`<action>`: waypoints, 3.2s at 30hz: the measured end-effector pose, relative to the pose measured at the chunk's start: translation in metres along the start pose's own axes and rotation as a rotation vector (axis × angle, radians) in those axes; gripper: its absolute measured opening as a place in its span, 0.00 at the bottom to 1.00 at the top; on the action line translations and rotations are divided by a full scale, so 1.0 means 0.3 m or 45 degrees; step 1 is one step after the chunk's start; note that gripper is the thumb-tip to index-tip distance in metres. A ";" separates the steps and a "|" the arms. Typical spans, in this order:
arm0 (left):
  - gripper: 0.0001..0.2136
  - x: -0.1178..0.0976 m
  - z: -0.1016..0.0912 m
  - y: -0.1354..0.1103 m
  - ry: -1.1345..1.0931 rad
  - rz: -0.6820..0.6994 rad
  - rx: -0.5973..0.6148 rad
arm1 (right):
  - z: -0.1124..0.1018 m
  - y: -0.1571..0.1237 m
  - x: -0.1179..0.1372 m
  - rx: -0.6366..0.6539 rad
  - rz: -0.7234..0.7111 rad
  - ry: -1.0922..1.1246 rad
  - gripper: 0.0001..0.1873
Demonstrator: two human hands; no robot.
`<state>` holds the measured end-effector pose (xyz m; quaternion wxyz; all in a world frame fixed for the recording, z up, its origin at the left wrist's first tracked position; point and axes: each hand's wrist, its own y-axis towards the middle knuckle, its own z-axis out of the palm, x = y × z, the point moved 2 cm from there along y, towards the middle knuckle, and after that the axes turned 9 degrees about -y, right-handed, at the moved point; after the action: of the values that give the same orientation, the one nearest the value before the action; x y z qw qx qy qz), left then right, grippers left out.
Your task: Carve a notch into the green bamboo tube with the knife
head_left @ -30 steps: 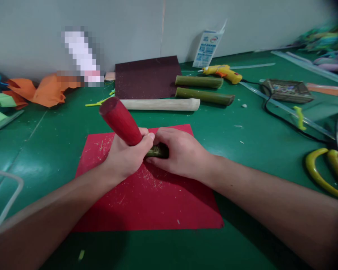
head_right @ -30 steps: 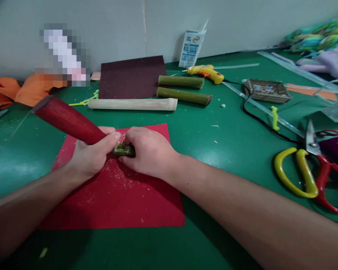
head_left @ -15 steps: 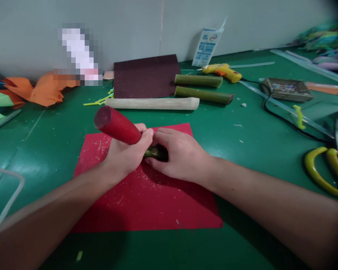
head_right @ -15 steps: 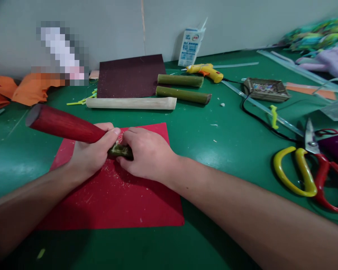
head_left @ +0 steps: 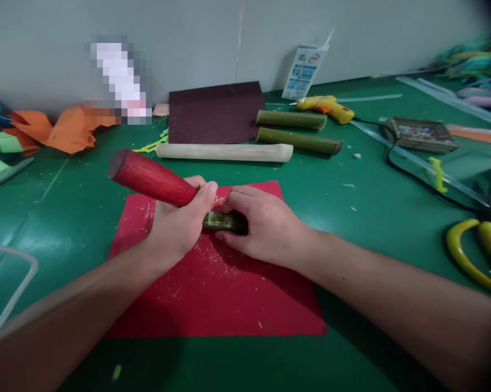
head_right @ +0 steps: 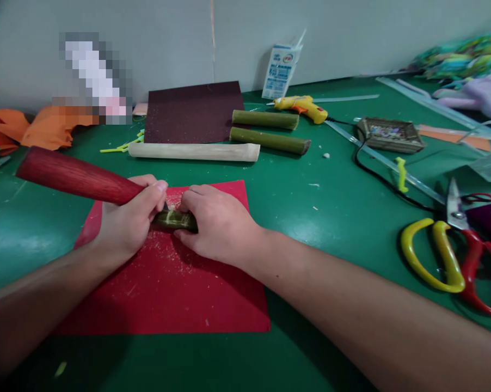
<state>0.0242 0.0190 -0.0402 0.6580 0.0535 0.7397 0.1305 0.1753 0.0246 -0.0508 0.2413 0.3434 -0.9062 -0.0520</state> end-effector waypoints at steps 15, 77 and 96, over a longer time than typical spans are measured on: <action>0.17 -0.030 -0.025 0.013 -0.149 -0.085 0.020 | -0.003 -0.005 0.004 -0.059 -0.070 0.006 0.10; 0.13 -0.010 0.017 -0.011 -0.135 0.019 0.123 | -0.010 0.001 -0.003 0.099 0.092 -0.040 0.09; 0.12 0.019 0.005 -0.011 0.041 0.171 0.388 | 0.008 -0.004 0.022 0.084 0.125 0.084 0.12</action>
<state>0.0252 0.0174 -0.0466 0.6200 0.1998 0.7562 0.0616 0.1705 0.0192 -0.0505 0.2619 0.3077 -0.9147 0.0009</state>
